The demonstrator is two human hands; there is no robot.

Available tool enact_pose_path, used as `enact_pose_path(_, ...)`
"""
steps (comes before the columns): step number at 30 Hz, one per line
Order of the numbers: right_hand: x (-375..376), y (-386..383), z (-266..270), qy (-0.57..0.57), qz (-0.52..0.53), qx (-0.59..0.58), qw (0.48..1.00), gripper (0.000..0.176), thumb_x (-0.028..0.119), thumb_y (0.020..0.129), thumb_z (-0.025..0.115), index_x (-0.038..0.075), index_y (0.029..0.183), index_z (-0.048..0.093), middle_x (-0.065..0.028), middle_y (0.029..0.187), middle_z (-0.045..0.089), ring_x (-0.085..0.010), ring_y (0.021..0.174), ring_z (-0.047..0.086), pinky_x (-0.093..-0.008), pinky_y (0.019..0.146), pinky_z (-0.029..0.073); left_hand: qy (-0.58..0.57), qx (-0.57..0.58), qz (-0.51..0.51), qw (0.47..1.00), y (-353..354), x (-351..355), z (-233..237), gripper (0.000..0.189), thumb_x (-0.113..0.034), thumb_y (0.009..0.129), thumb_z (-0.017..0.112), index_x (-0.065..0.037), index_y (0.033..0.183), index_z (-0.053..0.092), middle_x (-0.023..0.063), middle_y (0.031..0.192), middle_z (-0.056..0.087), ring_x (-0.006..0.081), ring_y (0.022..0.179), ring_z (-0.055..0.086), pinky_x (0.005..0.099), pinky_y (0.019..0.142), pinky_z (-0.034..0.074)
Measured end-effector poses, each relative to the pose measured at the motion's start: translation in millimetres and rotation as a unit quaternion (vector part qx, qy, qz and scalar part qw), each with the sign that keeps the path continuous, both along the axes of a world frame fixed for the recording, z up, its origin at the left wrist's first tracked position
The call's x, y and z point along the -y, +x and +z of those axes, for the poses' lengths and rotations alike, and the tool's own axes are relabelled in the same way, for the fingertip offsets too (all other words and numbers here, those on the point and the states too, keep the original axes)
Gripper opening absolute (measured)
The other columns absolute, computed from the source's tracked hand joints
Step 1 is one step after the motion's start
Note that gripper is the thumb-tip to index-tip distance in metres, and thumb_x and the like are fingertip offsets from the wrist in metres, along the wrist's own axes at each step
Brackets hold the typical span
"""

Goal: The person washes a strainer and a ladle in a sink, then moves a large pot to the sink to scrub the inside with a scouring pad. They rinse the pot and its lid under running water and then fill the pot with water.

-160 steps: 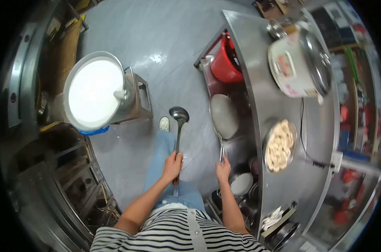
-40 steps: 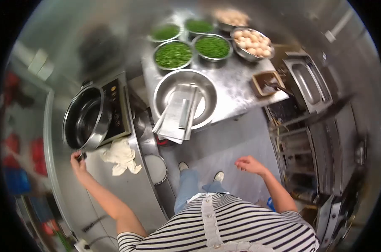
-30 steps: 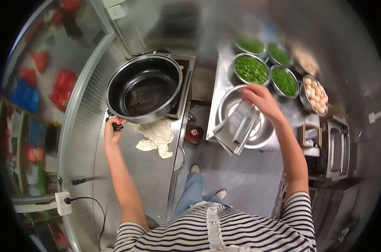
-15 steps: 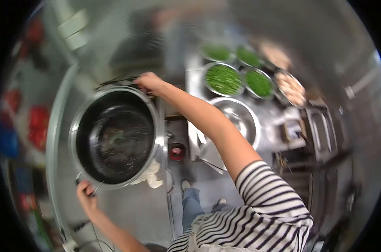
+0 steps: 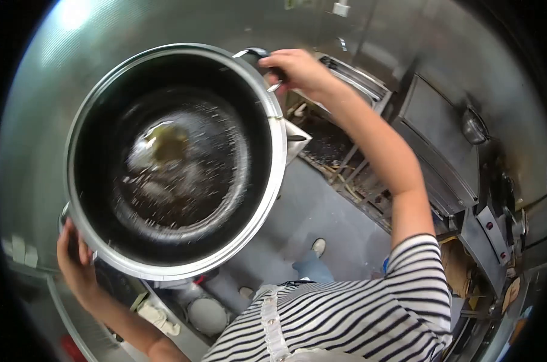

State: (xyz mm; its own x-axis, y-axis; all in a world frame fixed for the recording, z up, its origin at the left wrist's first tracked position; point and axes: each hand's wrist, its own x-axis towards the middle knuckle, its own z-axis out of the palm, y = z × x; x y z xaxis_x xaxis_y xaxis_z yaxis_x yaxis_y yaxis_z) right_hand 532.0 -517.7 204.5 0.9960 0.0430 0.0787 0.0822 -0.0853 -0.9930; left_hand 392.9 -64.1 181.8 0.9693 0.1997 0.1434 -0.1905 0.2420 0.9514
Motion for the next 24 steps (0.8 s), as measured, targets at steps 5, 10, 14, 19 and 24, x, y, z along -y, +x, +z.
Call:
enact_pose_path(5, 244.6, -8.7, -15.8, -0.089, -0.164, -0.096, 0.978, 0.015, 0.023, 0.078, 0.056, 0.008, 0.076, 0.058, 0.0042, 0.053, 0.048, -0.0046, 0.046, 0.043, -0.0183, 0.041, 0.035, -0.028, -0.072, -0.187, 0.979, 143.2, 228.2, -20.3, 0.021, -0.017, 0.082, 0.049, 0.002, 0.088, 0.055, -0.0004, 0.060, 0.045, 0.0056, 0.045, 0.035, 0.0183, 0.045, 0.027)
enact_pose_path(10, 403.3, 11.0, -37.3, -0.111, -0.255, -0.171, 0.945, 0.024, 0.018, 0.075, 0.058, 0.002, 0.059, 0.049, -0.0034, 0.050, 0.045, -0.0095, 0.034, 0.035, -0.0260, 0.034, 0.034, 0.003, -0.137, -0.314, 0.940, 248.0, 403.0, -39.1, 0.015, -0.015, 0.081, 0.049, -0.002, 0.077, 0.052, 0.0021, 0.066, 0.050, 0.0061, 0.053, 0.044, 0.0173, 0.050, 0.037)
enact_pose_path(14, 476.7, 49.1, -71.6, -0.118, -0.320, -0.185, 0.922, 0.019, 0.013, 0.073, 0.058, -0.001, 0.064, 0.048, -0.0062, 0.054, 0.046, -0.0108, 0.037, 0.035, -0.0286, 0.035, 0.032, 0.012, -0.242, -0.310, 0.919, 334.7, 497.7, -77.4, 0.010, -0.009, 0.079, 0.050, -0.001, 0.073, 0.050, 0.0038, 0.064, 0.050, 0.0093, 0.053, 0.046, 0.0204, 0.051, 0.043)
enact_pose_path(19, 544.8, 129.1, -147.9, -0.144, -0.375, -0.245, 0.882, 0.019, 0.013, 0.073, 0.057, 0.003, 0.060, 0.049, -0.0053, 0.049, 0.044, -0.0118, 0.034, 0.033, -0.0282, 0.032, 0.025, 0.064, -0.289, -0.329, 0.897, 430.0, 585.1, -151.7, 0.009, -0.003, 0.076, 0.050, 0.002, 0.070, 0.047, 0.0065, 0.059, 0.048, 0.0131, 0.049, 0.047, 0.0262, 0.047, 0.044)
enact_pose_path(24, 635.6, 240.4, -266.8, -0.310, -0.403, -0.234, 0.829, 0.020, 0.011, 0.070, 0.057, -0.008, 0.075, 0.056, -0.0178, 0.065, 0.057, -0.0259, 0.053, 0.055, -0.0407, 0.045, 0.041, 0.102, -0.346, -0.396, 0.844, 570.2, 659.9, -301.9, 0.017, -0.014, 0.076, 0.046, -0.007, 0.061, 0.051, 0.0040, 0.055, 0.049, 0.0149, 0.051, 0.048, 0.0298, 0.052, 0.042)
